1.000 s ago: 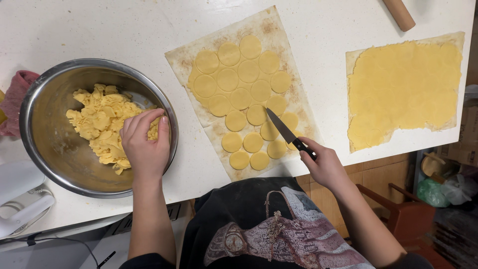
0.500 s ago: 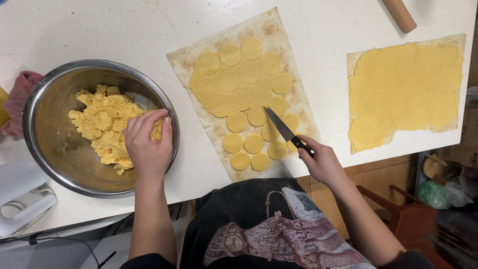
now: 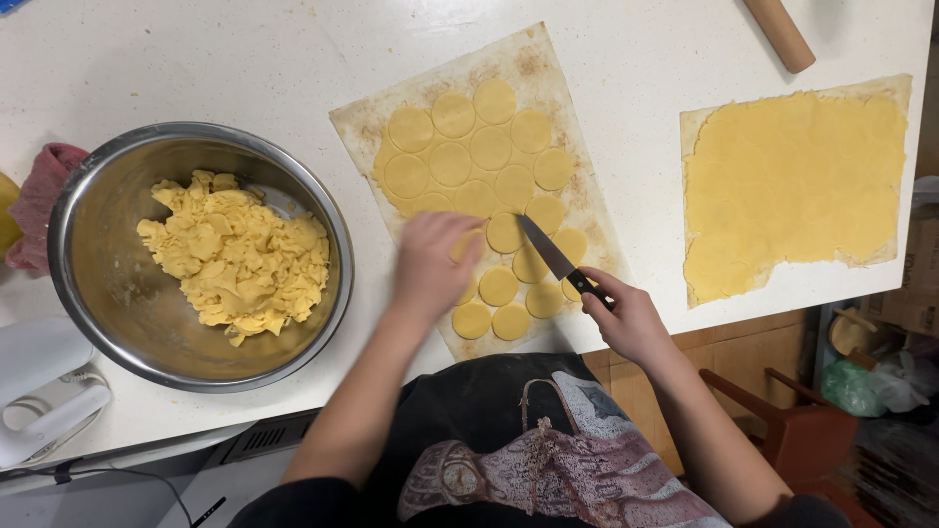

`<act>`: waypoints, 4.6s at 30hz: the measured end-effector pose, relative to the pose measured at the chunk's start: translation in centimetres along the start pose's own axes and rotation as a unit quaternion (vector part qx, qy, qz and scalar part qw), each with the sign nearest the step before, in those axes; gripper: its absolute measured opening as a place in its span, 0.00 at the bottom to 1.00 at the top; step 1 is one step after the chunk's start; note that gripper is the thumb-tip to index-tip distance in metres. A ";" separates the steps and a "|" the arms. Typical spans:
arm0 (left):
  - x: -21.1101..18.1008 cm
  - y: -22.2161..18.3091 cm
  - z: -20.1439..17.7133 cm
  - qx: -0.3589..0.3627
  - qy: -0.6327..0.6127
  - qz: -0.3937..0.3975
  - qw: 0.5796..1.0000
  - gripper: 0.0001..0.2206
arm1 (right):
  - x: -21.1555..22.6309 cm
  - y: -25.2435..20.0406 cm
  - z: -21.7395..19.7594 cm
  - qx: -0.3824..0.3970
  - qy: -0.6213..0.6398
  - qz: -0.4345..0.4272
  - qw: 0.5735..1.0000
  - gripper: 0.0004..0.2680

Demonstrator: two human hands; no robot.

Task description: The person separates circular dough cutouts from a sheet of dough by hand and with a knife, placing the scrap dough into a metal bowl.

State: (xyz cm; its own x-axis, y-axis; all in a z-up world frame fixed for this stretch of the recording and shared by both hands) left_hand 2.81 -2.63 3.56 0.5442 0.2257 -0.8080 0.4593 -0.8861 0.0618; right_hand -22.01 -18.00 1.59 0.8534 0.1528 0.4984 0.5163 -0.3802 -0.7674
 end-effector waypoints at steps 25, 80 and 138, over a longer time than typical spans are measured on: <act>1.5 1.8 3.7 0.032 0.024 -0.054 0.998 0.13 | 3.9 -2.6 -0.2 0.014 0.032 -0.053 0.998 0.17; 3.8 -5.0 -10.0 -0.125 0.073 -0.144 0.979 0.06 | 0.9 3.4 -4.6 0.098 0.046 0.048 0.993 0.13; -11.4 -4.2 7.2 0.038 0.147 0.025 0.988 0.13 | 0.1 -6.0 -3.9 0.095 0.234 -0.209 0.945 0.11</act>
State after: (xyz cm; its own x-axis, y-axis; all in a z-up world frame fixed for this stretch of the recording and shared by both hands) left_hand -10.38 -4.39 8.29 0.7507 0.2780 -0.5993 0.3777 -0.9249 0.0441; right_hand -25.29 -19.32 7.81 0.4692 -0.1844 0.8636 0.8429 -0.1982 -0.5003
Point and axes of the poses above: each hand's wrist, its own y-axis towards the middle knuckle, its own z-axis out of the palm, x = y × z, the point moved 7 cm from there along y, towards the middle knuckle, and after that the axes turned 12 degrees about x, right-handed, at the moved point
